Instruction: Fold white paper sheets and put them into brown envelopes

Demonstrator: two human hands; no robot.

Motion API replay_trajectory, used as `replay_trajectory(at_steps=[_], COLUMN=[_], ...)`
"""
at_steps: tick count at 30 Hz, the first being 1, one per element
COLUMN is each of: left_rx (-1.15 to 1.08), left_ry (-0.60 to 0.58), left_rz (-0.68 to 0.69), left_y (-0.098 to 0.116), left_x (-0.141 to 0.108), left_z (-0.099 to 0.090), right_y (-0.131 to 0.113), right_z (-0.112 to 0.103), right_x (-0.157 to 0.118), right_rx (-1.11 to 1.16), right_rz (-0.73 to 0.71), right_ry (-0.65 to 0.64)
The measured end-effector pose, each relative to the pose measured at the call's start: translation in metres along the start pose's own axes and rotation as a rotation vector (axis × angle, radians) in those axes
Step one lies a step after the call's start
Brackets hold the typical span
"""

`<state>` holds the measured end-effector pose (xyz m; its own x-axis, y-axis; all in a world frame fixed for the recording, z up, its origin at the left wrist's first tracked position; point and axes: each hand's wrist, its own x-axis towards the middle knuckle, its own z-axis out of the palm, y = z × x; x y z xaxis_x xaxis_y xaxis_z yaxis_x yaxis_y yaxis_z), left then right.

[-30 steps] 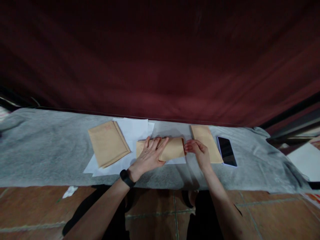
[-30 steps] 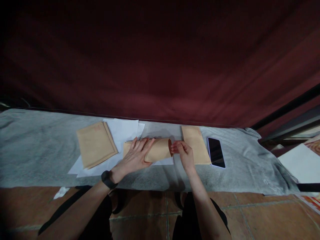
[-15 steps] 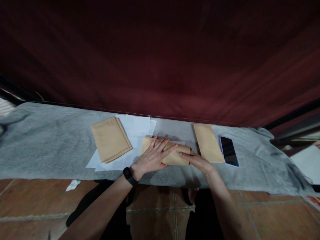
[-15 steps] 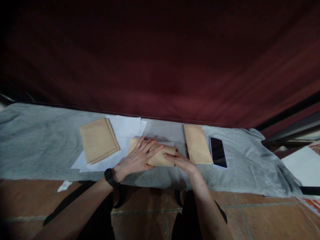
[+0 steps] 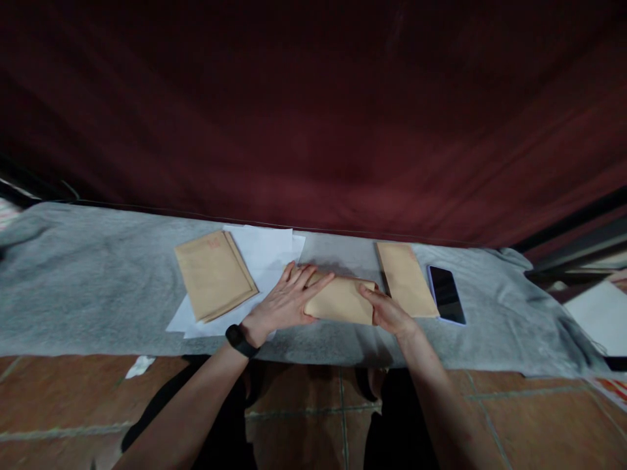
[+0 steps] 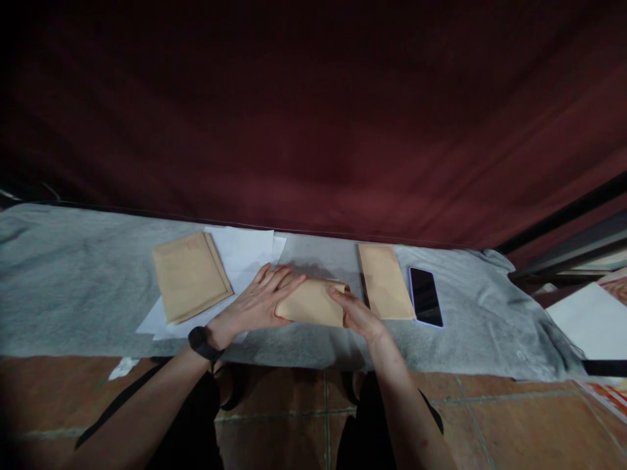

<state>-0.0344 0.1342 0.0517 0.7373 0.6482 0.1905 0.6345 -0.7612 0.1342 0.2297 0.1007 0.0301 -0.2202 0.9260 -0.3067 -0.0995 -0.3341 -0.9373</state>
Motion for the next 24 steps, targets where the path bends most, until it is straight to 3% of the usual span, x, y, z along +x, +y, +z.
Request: replay_trajectory(at_steps=[3,8,11,17,24], left_rx=[-0.033,-0.075,-0.061,0.011,-0.01], left_ry=[-0.001,0.007,0.015,-0.019,-0.026], left_rz=[0.014,-0.029,-0.025,0.036,0.057], left_y=[0.003,-0.007,-0.007,0.008,0.014], left_x=[0.002,0.002,0.001,0.001,0.001], left_z=[0.004,0.005,0.002,-0.002,0.002], right_y=[-0.008,-0.022,-0.02,0.004,0.004], right_z=[0.01,0.006,0.0,0.003,0.003], right_x=[-0.006,-0.012,-0.01,-0.009,-0.009], right_rx=[0.122,0.205,0.206,-0.168,-0.199], right_rz=[0.128,0.091,0.066,0.088,0.082], right_ry=[-0.097,-0.214,-0.163,-0.091,-0.11])
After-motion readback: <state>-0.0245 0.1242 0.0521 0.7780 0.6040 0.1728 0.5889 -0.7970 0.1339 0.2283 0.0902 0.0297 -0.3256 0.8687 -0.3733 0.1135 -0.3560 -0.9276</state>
